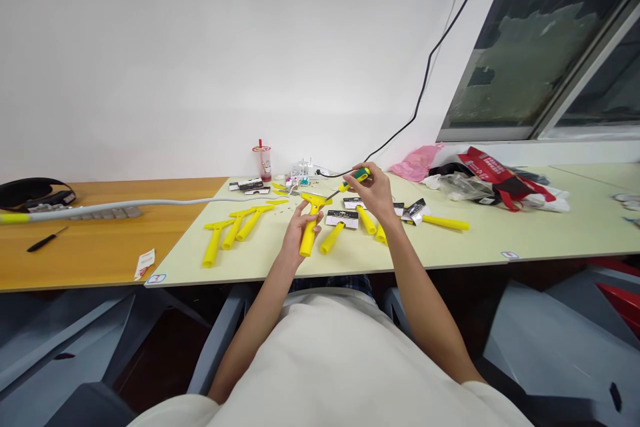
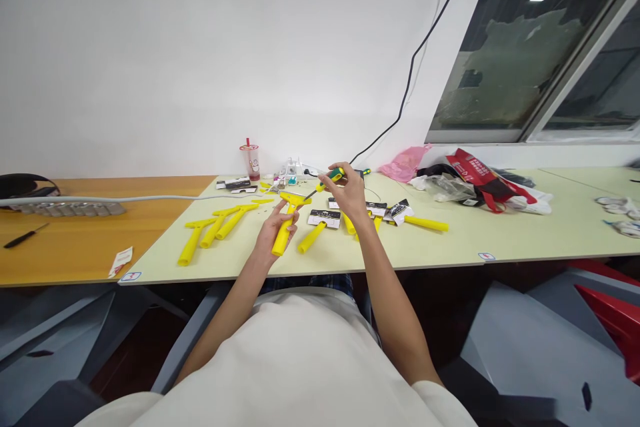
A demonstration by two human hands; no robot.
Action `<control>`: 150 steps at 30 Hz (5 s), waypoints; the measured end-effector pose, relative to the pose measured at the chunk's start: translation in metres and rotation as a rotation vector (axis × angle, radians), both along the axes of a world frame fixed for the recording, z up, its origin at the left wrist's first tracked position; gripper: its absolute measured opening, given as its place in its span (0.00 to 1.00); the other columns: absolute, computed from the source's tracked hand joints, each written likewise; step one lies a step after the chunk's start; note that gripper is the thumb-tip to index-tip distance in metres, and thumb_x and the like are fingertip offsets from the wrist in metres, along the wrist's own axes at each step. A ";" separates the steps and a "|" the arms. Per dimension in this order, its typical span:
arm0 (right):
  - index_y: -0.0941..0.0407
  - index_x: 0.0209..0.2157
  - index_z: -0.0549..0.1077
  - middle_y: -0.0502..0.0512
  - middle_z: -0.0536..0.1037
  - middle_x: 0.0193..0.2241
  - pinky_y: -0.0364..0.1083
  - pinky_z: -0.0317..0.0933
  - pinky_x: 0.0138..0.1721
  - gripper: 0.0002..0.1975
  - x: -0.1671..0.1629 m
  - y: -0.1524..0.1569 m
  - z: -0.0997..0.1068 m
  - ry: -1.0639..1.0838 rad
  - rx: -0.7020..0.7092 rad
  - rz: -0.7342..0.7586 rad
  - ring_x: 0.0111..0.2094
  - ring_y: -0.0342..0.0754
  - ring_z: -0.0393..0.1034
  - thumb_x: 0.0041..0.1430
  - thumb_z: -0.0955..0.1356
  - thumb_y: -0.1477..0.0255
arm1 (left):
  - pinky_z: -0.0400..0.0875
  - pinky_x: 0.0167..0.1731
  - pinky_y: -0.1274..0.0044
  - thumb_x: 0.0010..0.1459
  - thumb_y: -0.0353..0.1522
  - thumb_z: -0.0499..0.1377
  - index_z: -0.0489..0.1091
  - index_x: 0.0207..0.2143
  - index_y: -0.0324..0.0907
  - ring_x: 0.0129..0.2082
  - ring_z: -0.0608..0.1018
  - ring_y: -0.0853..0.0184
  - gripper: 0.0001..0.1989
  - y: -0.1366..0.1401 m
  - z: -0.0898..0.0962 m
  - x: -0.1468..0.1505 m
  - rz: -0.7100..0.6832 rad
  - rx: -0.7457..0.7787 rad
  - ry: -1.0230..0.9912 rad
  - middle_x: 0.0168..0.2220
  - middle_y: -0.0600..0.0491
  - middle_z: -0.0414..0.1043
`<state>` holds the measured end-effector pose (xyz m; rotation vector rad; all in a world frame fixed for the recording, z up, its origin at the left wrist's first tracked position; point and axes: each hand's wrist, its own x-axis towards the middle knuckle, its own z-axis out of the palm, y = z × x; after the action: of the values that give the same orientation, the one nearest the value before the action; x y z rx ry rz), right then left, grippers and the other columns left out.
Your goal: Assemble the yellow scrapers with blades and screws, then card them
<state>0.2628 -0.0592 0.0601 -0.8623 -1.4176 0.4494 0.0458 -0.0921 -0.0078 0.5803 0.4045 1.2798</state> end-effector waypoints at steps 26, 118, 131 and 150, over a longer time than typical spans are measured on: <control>0.46 0.68 0.62 0.62 0.78 0.57 0.59 0.78 0.57 0.23 -0.014 -0.023 0.008 -0.294 0.182 0.182 0.52 0.54 0.81 0.78 0.67 0.57 | 0.66 0.24 0.83 0.44 0.23 0.75 0.67 0.62 0.47 0.37 0.83 0.68 0.43 0.011 -0.002 -0.023 -0.009 0.131 0.226 0.56 0.44 0.78; 0.47 0.54 0.70 0.60 0.80 0.55 0.62 0.76 0.60 0.12 -0.029 -0.081 0.043 -0.239 0.514 0.129 0.58 0.57 0.79 0.74 0.73 0.67 | 0.61 0.20 0.85 0.51 0.28 0.74 0.70 0.56 0.53 0.35 0.82 0.71 0.32 -0.036 0.048 -0.025 0.218 0.479 0.157 0.50 0.53 0.75; 0.46 0.52 0.71 0.56 0.81 0.49 0.60 0.77 0.55 0.12 -0.032 -0.082 0.043 -0.260 0.582 0.092 0.52 0.55 0.81 0.73 0.73 0.72 | 0.61 0.19 0.85 0.50 0.28 0.74 0.69 0.56 0.54 0.35 0.82 0.70 0.32 -0.037 0.050 -0.026 0.215 0.472 0.165 0.49 0.54 0.75; 0.46 0.58 0.68 0.59 0.79 0.55 0.63 0.74 0.63 0.15 -0.032 -0.085 0.042 -0.287 0.505 0.099 0.59 0.57 0.78 0.75 0.72 0.67 | 0.62 0.21 0.84 0.50 0.28 0.75 0.69 0.57 0.55 0.36 0.82 0.69 0.34 -0.034 0.048 -0.028 0.218 0.465 0.181 0.51 0.53 0.76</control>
<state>0.2309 -0.1445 0.1024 -0.4561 -1.7418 0.0282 0.0178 -0.1263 0.0404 1.0734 0.3251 1.5485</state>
